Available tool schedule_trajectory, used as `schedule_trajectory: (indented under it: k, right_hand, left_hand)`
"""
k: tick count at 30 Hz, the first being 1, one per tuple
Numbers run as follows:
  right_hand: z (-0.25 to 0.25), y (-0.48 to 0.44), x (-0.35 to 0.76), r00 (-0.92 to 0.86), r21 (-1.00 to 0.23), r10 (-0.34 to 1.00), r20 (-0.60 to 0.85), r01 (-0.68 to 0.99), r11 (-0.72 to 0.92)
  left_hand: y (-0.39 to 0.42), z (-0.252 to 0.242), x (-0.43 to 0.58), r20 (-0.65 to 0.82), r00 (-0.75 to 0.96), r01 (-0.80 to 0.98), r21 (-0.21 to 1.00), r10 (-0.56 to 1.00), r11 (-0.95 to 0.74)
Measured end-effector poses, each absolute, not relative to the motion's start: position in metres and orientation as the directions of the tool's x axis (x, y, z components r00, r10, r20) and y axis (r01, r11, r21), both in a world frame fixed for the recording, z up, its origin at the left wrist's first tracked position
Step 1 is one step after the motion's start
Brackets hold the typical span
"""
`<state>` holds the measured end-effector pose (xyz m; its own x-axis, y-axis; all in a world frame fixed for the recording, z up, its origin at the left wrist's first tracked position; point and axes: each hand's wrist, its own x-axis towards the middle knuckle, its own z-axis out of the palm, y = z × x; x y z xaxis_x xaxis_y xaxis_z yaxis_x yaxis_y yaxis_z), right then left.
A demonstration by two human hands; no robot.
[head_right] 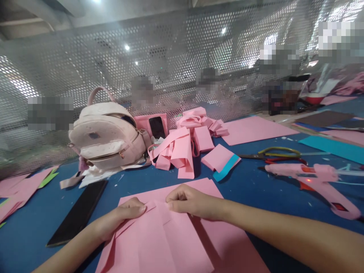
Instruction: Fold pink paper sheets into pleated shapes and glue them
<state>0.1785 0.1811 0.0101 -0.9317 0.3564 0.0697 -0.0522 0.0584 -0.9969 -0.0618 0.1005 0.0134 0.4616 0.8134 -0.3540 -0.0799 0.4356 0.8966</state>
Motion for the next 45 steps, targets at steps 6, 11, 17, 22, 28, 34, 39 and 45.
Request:
schedule_trajectory:
  k: [6, 11, 17, 22, 28, 34, 39, 45]
  right_hand:
    - [0.01, 0.18, 0.18, -0.896, -0.998, 0.443, 0.029, -0.048, -0.032]
    - [0.01, 0.18, 0.18, -0.889, -0.998, 0.458, -0.007, -0.022, -0.057]
    - [0.007, 0.18, 0.18, -0.838, -0.992, 0.542, -0.069, 0.002, -0.124]
    - [0.009, 0.181, 0.181, -0.881, -0.994, 0.47, -0.045, -0.009, -0.111]
    - [0.011, 0.183, 0.18, -0.892, -0.994, 0.451, -0.04, -0.011, -0.111]
    - [0.014, 0.178, 0.179, -0.969, -0.99, 0.207, -0.134, 0.141, 0.018]
    - [0.018, 0.171, 0.176, -0.974, -0.981, 0.221, -0.05, 0.09, 0.173]
    - [0.02, 0.168, 0.175, -0.974, -0.987, 0.222, -0.047, 0.08, 0.142]
  left_hand:
    - [0.1, 0.008, -0.065, -0.385, 0.419, -0.157, 0.861, 0.822, 0.483]
    - [0.103, 0.005, -0.068, -0.405, 0.376, -0.224, 0.833, 0.834, 0.505]
    - [0.102, 0.004, -0.07, -0.426, 0.377, -0.248, 0.809, 0.822, 0.533]
    - [0.104, 0.005, -0.07, -0.43, 0.389, -0.223, 0.814, 0.815, 0.536]
    - [0.103, 0.01, -0.068, -0.427, 0.42, -0.12, 0.849, 0.801, 0.515]
    - [0.095, 0.031, -0.05, -0.318, 0.564, 0.241, 0.946, 0.762, 0.217]
    - [0.09, 0.04, -0.039, -0.331, 0.604, 0.389, 0.917, 0.725, 0.095]
    - [0.086, 0.032, -0.041, -0.305, 0.607, 0.365, 0.927, 0.734, 0.084]
